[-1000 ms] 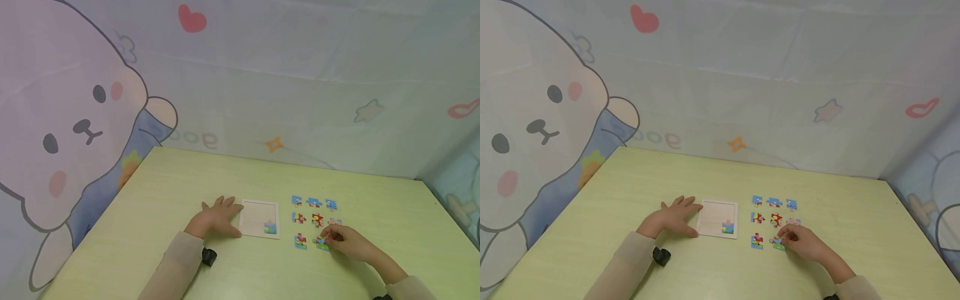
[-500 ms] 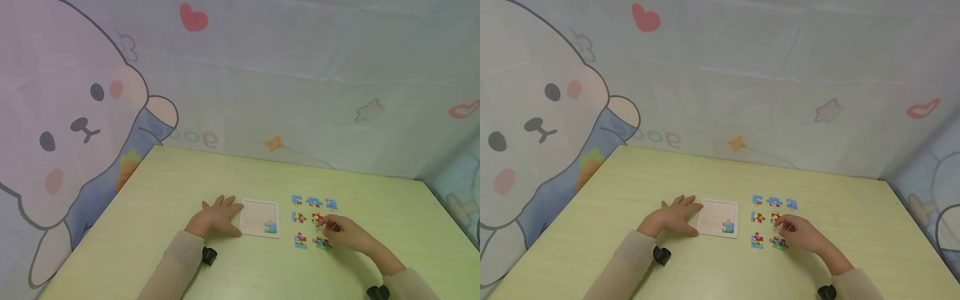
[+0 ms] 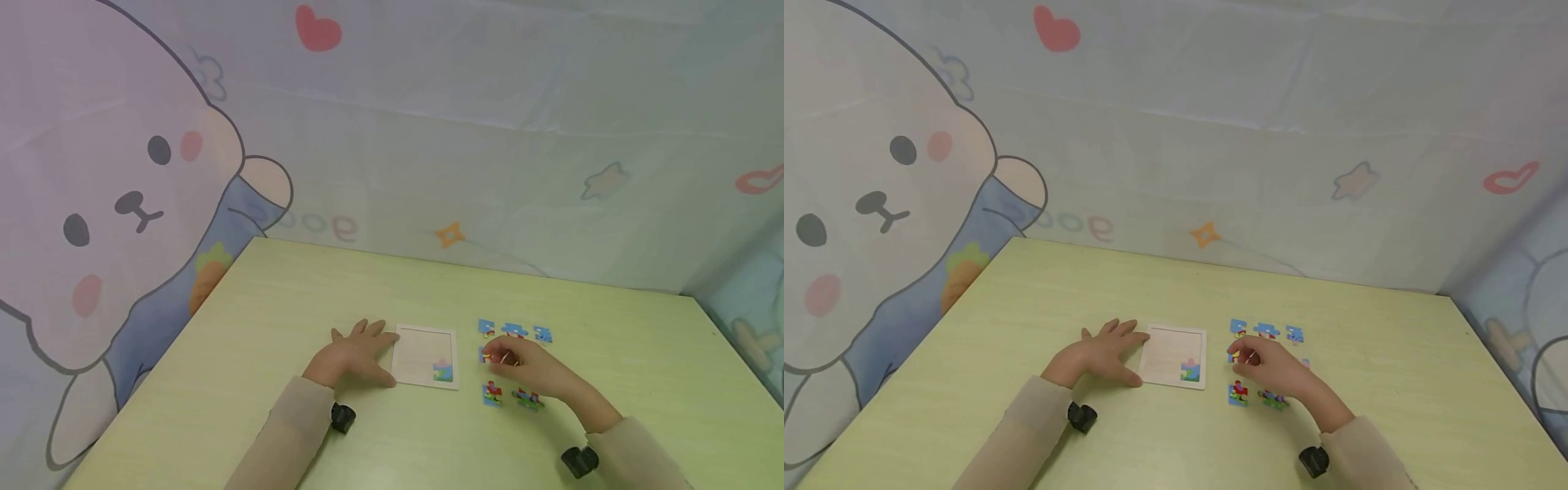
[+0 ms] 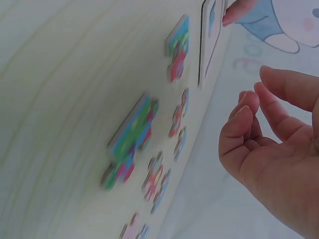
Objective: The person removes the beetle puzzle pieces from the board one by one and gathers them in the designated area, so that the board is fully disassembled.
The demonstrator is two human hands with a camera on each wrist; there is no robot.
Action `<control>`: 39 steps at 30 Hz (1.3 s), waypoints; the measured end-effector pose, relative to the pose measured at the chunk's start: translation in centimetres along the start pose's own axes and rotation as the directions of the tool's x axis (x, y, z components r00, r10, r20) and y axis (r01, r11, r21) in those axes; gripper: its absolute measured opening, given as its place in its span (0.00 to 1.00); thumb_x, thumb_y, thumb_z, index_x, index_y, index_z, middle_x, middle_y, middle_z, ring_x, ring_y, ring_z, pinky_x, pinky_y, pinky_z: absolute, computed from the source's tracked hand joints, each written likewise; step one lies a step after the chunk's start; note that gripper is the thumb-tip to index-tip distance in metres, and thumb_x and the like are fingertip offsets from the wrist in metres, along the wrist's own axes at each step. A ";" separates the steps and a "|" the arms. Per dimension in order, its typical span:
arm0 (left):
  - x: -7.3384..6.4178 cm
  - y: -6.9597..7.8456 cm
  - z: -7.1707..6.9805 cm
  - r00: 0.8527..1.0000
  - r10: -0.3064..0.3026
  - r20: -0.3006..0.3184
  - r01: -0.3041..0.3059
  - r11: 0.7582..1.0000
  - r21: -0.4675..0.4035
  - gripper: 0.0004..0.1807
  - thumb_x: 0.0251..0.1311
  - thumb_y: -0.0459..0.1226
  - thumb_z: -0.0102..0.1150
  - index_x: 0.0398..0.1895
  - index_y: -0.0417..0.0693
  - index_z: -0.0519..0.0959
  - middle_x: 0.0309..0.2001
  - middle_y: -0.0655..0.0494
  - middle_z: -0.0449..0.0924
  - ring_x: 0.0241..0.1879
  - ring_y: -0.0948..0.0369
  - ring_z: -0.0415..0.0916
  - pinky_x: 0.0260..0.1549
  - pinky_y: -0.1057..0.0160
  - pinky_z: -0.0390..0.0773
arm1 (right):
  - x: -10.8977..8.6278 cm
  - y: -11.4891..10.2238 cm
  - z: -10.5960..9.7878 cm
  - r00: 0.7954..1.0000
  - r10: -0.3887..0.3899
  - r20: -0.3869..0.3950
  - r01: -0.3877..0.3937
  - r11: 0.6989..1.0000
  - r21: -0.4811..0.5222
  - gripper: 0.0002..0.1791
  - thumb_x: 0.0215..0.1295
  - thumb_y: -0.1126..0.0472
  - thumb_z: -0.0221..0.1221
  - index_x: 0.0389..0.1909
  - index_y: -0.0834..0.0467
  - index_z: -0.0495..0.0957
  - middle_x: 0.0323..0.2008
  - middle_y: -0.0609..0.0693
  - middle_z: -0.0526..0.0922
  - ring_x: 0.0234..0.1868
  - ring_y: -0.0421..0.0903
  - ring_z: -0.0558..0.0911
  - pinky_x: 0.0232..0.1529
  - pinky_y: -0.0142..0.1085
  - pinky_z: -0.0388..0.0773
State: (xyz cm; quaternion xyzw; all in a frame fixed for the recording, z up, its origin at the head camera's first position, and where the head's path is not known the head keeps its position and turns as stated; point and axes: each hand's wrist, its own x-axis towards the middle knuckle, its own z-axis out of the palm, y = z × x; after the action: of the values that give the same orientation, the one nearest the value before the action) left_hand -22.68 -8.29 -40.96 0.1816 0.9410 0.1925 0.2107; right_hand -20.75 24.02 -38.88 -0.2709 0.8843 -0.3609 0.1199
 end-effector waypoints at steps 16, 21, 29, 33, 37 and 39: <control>0.2 -0.1 0.2 1.000 0.008 -0.007 -0.007 1.000 0.021 0.43 0.53 0.52 0.68 0.72 0.58 0.62 0.76 0.49 0.46 0.75 0.42 0.36 0.59 0.23 0.37 | 3.6 -1.6 2.6 0.996 -0.016 0.082 0.011 0.998 0.057 0.14 0.66 0.64 0.58 0.50 0.65 0.75 0.37 0.50 0.75 0.33 0.42 0.74 0.32 0.32 0.73; 0.0 0.0 0.1 1.000 0.012 -0.011 -0.012 1.000 0.011 0.42 0.53 0.51 0.68 0.72 0.58 0.62 0.76 0.48 0.46 0.75 0.42 0.36 0.60 0.23 0.37 | 4.1 -1.7 3.1 0.995 0.002 0.095 -0.009 0.997 0.075 0.15 0.64 0.65 0.60 0.50 0.64 0.75 0.38 0.53 0.76 0.33 0.44 0.75 0.33 0.32 0.75; 0.0 0.0 0.2 1.000 0.006 -0.011 -0.006 1.000 0.023 0.43 0.53 0.52 0.68 0.72 0.58 0.62 0.76 0.49 0.46 0.75 0.43 0.36 0.60 0.23 0.37 | 4.8 -1.4 3.7 0.993 0.022 0.115 -0.028 0.998 0.049 0.15 0.61 0.65 0.62 0.48 0.62 0.75 0.39 0.54 0.76 0.35 0.43 0.77 0.35 0.32 0.76; 0.0 0.0 0.1 1.000 0.002 -0.006 -0.002 1.000 0.024 0.43 0.53 0.52 0.68 0.72 0.58 0.62 0.76 0.49 0.46 0.75 0.43 0.36 0.60 0.23 0.37 | 5.0 -1.3 4.0 0.992 0.023 0.121 -0.026 0.999 0.023 0.15 0.61 0.65 0.63 0.48 0.62 0.76 0.39 0.53 0.77 0.35 0.43 0.76 0.36 0.32 0.75; 0.0 0.0 0.1 1.000 0.003 -0.006 -0.003 1.000 0.022 0.43 0.53 0.52 0.68 0.72 0.58 0.62 0.76 0.49 0.47 0.75 0.42 0.36 0.60 0.23 0.38 | 5.1 -1.2 4.3 0.992 0.026 0.122 -0.027 1.000 0.008 0.14 0.60 0.65 0.64 0.47 0.62 0.76 0.38 0.53 0.77 0.34 0.43 0.75 0.38 0.32 0.75; 0.0 0.0 0.0 1.000 0.005 -0.007 -0.004 1.000 0.020 0.43 0.53 0.52 0.68 0.72 0.58 0.62 0.76 0.49 0.47 0.75 0.42 0.36 0.59 0.23 0.38 | 5.2 -1.2 4.4 0.992 0.028 0.125 -0.029 1.000 0.005 0.14 0.60 0.65 0.64 0.46 0.62 0.76 0.38 0.53 0.77 0.35 0.43 0.75 0.39 0.33 0.75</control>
State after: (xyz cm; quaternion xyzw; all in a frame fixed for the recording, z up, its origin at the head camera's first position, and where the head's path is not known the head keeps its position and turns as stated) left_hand -22.68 -8.24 -41.01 0.1852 0.9432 0.1841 0.2052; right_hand -22.76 17.83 -41.20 -0.2797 0.8777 -0.3444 0.1809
